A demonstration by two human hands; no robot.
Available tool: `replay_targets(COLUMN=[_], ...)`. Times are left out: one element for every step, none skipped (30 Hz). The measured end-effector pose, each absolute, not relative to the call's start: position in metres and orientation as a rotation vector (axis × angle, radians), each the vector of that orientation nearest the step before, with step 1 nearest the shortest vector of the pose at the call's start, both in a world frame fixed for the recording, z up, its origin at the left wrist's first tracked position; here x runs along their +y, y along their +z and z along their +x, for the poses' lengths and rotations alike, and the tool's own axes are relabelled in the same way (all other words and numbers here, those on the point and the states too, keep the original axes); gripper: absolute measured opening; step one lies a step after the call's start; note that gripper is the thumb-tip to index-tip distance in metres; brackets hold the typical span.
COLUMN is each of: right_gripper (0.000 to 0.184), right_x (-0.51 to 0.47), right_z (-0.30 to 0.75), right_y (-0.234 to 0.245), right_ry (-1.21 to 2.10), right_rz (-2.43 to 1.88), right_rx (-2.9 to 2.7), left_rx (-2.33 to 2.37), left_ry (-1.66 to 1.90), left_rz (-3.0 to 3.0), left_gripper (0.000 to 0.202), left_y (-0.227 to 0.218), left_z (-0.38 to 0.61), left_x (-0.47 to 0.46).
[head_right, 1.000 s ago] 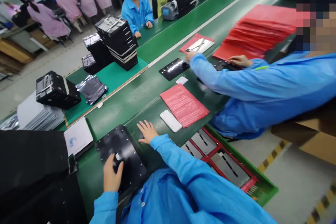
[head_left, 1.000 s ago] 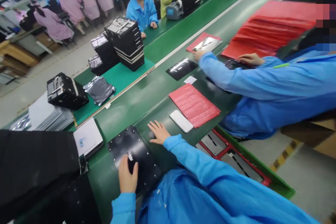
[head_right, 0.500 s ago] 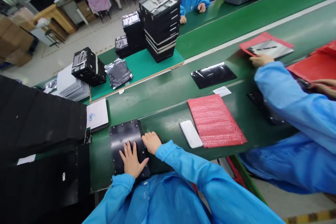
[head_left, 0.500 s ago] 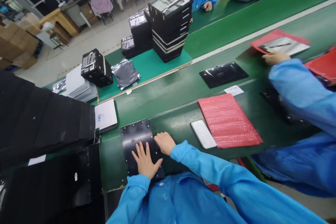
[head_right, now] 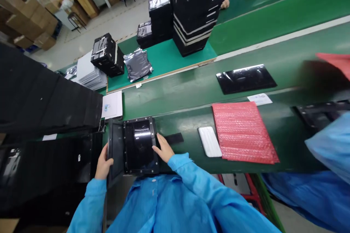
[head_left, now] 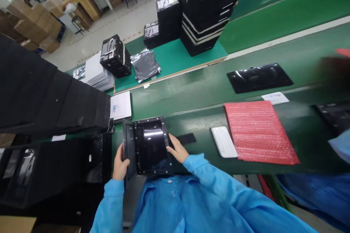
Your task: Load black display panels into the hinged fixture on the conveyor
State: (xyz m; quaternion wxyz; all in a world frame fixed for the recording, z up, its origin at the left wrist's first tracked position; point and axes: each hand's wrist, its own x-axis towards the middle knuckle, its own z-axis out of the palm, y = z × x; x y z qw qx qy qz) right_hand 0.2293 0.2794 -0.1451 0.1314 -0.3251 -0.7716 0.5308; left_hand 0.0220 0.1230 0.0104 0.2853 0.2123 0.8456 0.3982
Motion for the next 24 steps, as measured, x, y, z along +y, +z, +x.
replay_targets(right_gripper=[0.072, 0.075, 0.079, 0.084, 0.089, 0.092, 0.092, 0.088, 0.08, 0.071, 0.065, 0.061, 0.06, 0.06, 0.062, 0.063, 0.062, 0.061, 0.059, 0.058, 0.055, 0.051, 0.046, 0.042], right_x=[0.266, 0.256, 0.249, 0.246, 0.246, 0.248, 0.251, 0.253, 0.252, 0.25, 0.245, 0.239, 0.233, 0.228, 0.225, 0.225, 0.228, 0.233, 0.239, 0.245, 0.251, 0.256, 0.26, 0.261], right_z=[0.223, 0.217, 0.212, 0.209, 0.209, 0.21, 0.214, 0.218, 0.222, 0.226, 0.228, 0.229, 0.229, 0.228, 0.225, 0.22, 0.215, 0.209, 0.203, 0.197, 0.191, 0.185, 0.181, 0.177], right_y=[-0.15, -0.152, -0.152, -0.149, -0.144, -0.138, -0.13, -0.121, -0.112, -0.104, -0.097, -0.091, -0.088, -0.085, -0.085, -0.085, -0.085, -0.084, -0.083, -0.08, -0.076, -0.07, -0.064, -0.057], right_ry=[1.621, 1.676, 1.707, 1.713, 1.688, 1.63, 1.538, 1.424, 1.309, 1.219, 1.173, 1.187, 1.265, 1.392, 1.545, 1.707, 1.864, 2.0, 2.096, 2.139, 2.132, 2.078, 1.984, 1.878], right_rz=[-0.97, -1.01, -1.053, -1.086, -1.096, -1.081, -1.055, -1.03, -1.009, -0.993, -0.986, -0.99, -1.004, -1.031, -1.072, -1.106, -1.114, -1.096, -1.068, -1.041, -1.021, -1.015, -1.026, -1.04], right_rx=[-2.156, -2.095, -2.072, -2.092, -2.153, -2.247, -2.351, -2.453, -2.544, -2.621, -2.676, -2.696, -2.662, -2.555, -2.365, -2.117, -1.852, -1.62, -1.465, -1.425, -1.48, -1.588, -1.711, -1.823], left_rx=[2.247, 2.221, 2.189, 2.16, 2.137, 2.124, 2.123, 2.134, 2.152, 2.166, 2.174, 2.176, 2.171, 2.159, 2.144, 2.13, 2.115, 2.097, 2.076, 2.052, 2.022, 1.986, 1.945, 1.909], left_ry=[1.087, 1.101, 1.109, 1.115, 1.119, 1.123, 1.126, 1.134, 1.148, 1.166, 1.182, 1.194, 1.206, 1.219, 1.235, 1.252, 1.267, 1.275, 1.277, 1.272, 1.266, 1.261, 1.258, 1.252], left_rz=[0.476, 0.406, 0.353, 0.31, 0.276, 0.251, 0.236, 0.23, 0.232, 0.239, 0.244, 0.242, 0.238, 0.237, 0.238, 0.242, 0.246, 0.253, 0.261, 0.272, 0.286, 0.301, 0.317, 0.325], left_gripper=[0.091, 0.091, 0.09, 0.089, 0.087, 0.084, 0.079, 0.074, 0.069, 0.063, 0.058, 0.055, 0.053, 0.052, 0.052, 0.053, 0.053, 0.054, 0.054, 0.055, 0.056, 0.056, 0.057, 0.056], left_y=[0.006, 0.001, -0.005, -0.01, -0.015, -0.019, -0.023, -0.025, -0.027, -0.029, -0.03, -0.031, -0.032, -0.033, -0.033, -0.034, -0.034, -0.034, -0.034, -0.034, -0.034, -0.034, -0.034, -0.035], left_z=[0.011, 0.004, -0.001, -0.003, -0.003, -0.003, -0.002, -0.002, -0.001, -0.002, -0.002, -0.002, -0.002, -0.001, 0.0, 0.001, 0.003, 0.005, 0.006, 0.006, 0.005, 0.002, -0.003, -0.009], left_x=[0.12, 0.118, 0.117, 0.117, 0.118, 0.119, 0.119, 0.12, 0.121, 0.122, 0.122, 0.123, 0.123, 0.124, 0.124, 0.125, 0.126, 0.126, 0.127, 0.126, 0.125, 0.124, 0.121, 0.117])
